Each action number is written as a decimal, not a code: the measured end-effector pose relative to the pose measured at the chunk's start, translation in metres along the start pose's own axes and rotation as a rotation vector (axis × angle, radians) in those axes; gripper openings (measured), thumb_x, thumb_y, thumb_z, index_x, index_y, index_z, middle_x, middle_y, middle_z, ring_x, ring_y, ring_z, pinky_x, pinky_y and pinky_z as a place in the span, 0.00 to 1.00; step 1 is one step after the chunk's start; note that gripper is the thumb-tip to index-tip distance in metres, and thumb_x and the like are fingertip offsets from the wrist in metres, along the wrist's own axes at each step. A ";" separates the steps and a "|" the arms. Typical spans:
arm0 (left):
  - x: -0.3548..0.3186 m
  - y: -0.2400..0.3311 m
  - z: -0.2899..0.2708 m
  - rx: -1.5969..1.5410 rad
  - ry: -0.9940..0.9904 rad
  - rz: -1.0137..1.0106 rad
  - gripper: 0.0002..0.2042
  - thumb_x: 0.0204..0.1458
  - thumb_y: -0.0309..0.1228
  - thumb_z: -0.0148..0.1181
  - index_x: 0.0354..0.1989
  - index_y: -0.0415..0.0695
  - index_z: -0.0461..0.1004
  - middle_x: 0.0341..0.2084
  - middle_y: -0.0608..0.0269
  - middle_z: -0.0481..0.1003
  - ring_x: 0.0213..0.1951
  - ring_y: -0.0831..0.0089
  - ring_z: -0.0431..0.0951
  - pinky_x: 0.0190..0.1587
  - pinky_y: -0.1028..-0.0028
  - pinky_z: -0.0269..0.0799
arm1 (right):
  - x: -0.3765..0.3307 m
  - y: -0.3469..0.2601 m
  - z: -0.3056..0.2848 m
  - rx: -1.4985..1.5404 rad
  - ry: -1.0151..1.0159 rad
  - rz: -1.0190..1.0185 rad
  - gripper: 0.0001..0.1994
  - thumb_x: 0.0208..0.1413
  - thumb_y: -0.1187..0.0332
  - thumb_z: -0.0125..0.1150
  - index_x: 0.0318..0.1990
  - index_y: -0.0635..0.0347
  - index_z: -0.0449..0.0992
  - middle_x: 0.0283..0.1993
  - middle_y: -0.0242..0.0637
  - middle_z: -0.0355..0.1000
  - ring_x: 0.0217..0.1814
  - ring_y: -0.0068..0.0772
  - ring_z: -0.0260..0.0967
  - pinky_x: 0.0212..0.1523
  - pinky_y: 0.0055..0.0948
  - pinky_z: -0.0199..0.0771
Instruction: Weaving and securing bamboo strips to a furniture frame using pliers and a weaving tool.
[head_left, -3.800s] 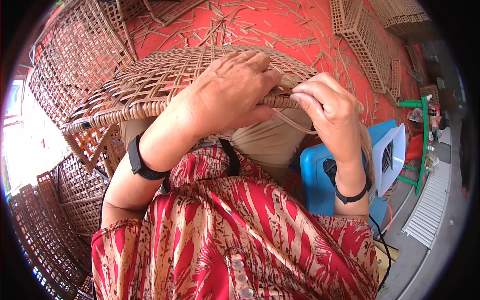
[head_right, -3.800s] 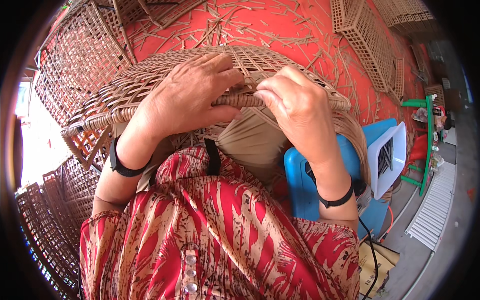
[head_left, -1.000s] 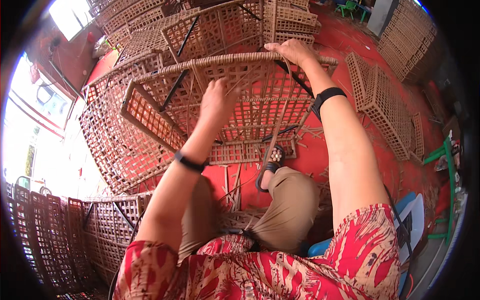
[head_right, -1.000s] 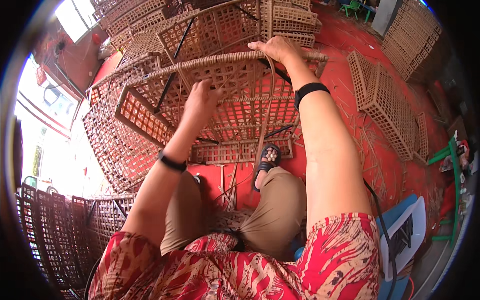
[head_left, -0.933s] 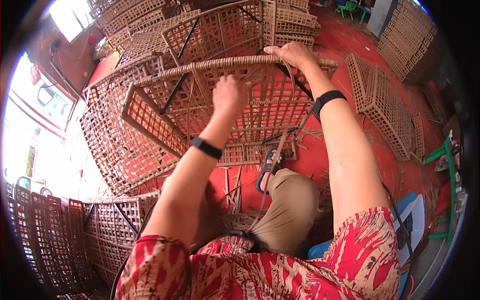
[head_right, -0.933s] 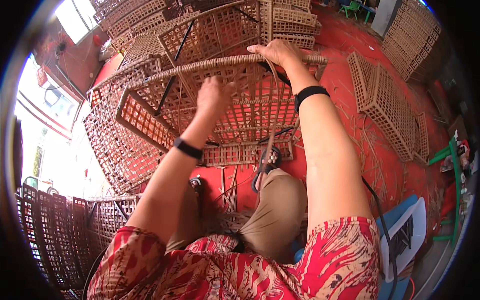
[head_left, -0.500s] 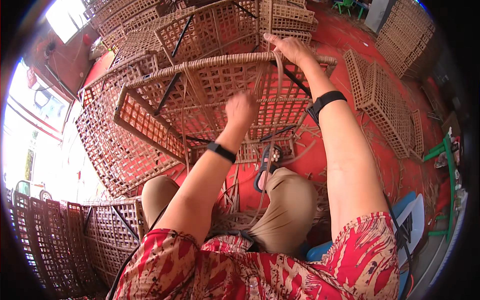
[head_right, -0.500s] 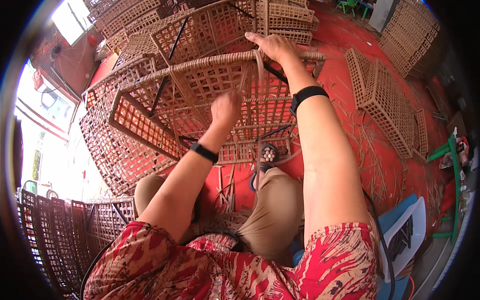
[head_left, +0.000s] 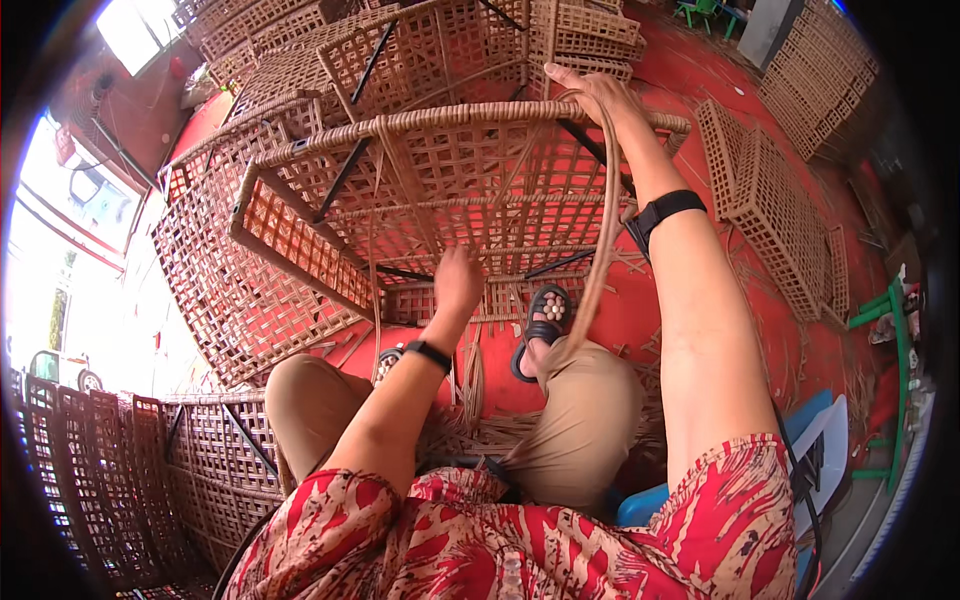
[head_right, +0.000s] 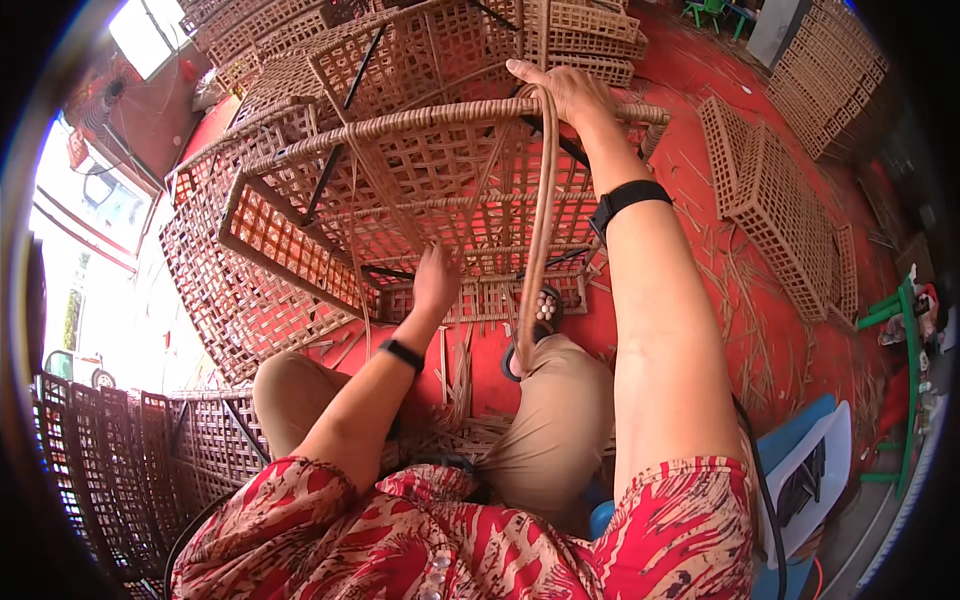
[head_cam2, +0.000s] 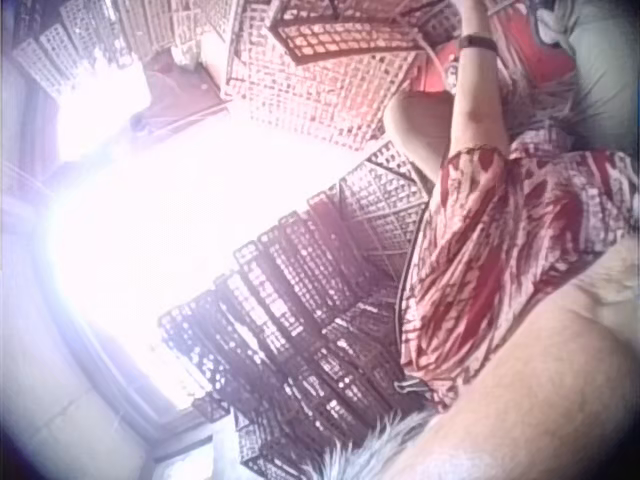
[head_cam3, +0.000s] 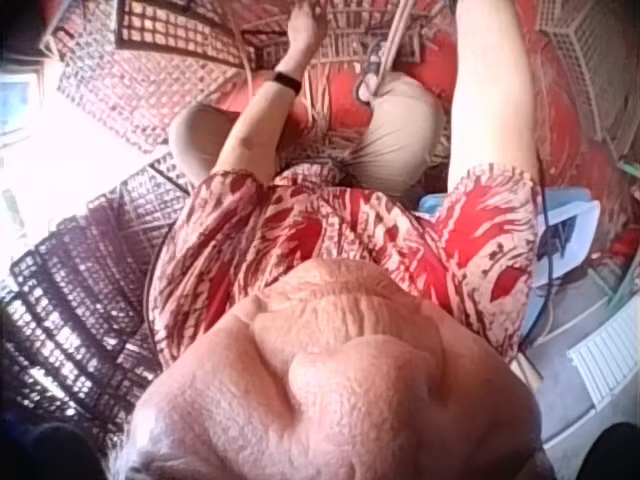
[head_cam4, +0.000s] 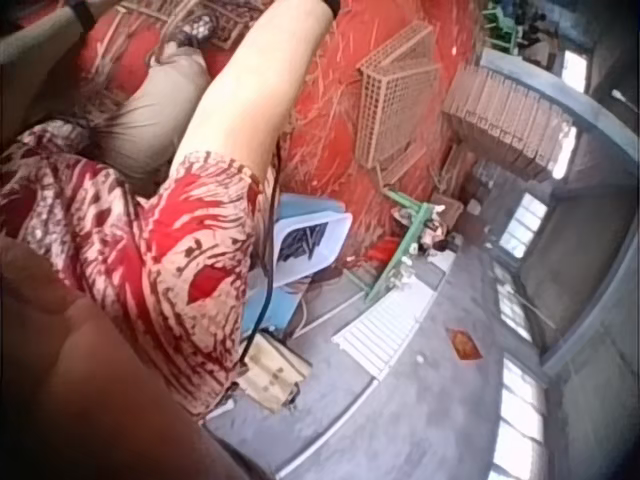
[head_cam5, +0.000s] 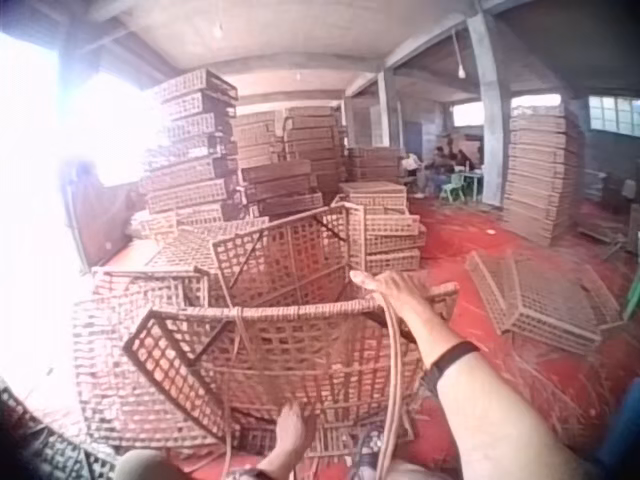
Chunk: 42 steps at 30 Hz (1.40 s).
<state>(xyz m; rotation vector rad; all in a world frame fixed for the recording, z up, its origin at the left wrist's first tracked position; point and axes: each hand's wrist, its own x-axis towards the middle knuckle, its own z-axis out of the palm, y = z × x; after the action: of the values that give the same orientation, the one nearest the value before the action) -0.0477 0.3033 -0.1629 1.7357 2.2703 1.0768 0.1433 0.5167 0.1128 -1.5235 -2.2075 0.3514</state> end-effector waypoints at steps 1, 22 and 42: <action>0.032 0.048 -0.015 -0.069 0.140 0.095 0.12 0.55 0.33 0.58 0.42 0.39 0.70 0.40 0.43 0.72 0.44 0.45 0.73 0.44 0.52 0.70 | -0.002 0.002 -0.001 -0.003 0.001 0.006 0.48 0.43 0.15 0.34 0.19 0.57 0.78 0.24 0.41 0.74 0.37 0.42 0.75 0.48 0.47 0.70; -0.185 -0.151 0.056 0.425 -0.698 -0.491 0.23 0.53 0.58 0.56 0.35 0.51 0.84 0.29 0.55 0.82 0.40 0.59 0.83 0.42 0.60 0.76 | 0.009 -0.006 0.005 0.086 -0.009 0.014 0.45 0.41 0.16 0.37 0.35 0.45 0.87 0.41 0.41 0.80 0.53 0.47 0.74 0.60 0.49 0.63; 0.075 0.149 -0.067 -0.235 0.339 0.137 0.12 0.57 0.38 0.57 0.40 0.42 0.75 0.35 0.46 0.74 0.36 0.45 0.76 0.39 0.54 0.71 | -0.072 -0.045 -0.013 -0.145 0.147 0.105 0.39 0.55 0.27 0.38 0.35 0.54 0.85 0.43 0.52 0.79 0.52 0.54 0.74 0.54 0.47 0.69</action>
<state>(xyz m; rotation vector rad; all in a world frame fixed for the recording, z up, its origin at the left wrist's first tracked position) 0.0155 0.3527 -0.0022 1.7426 2.1054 1.7050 0.1347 0.4326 0.1294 -1.6889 -2.0824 0.1084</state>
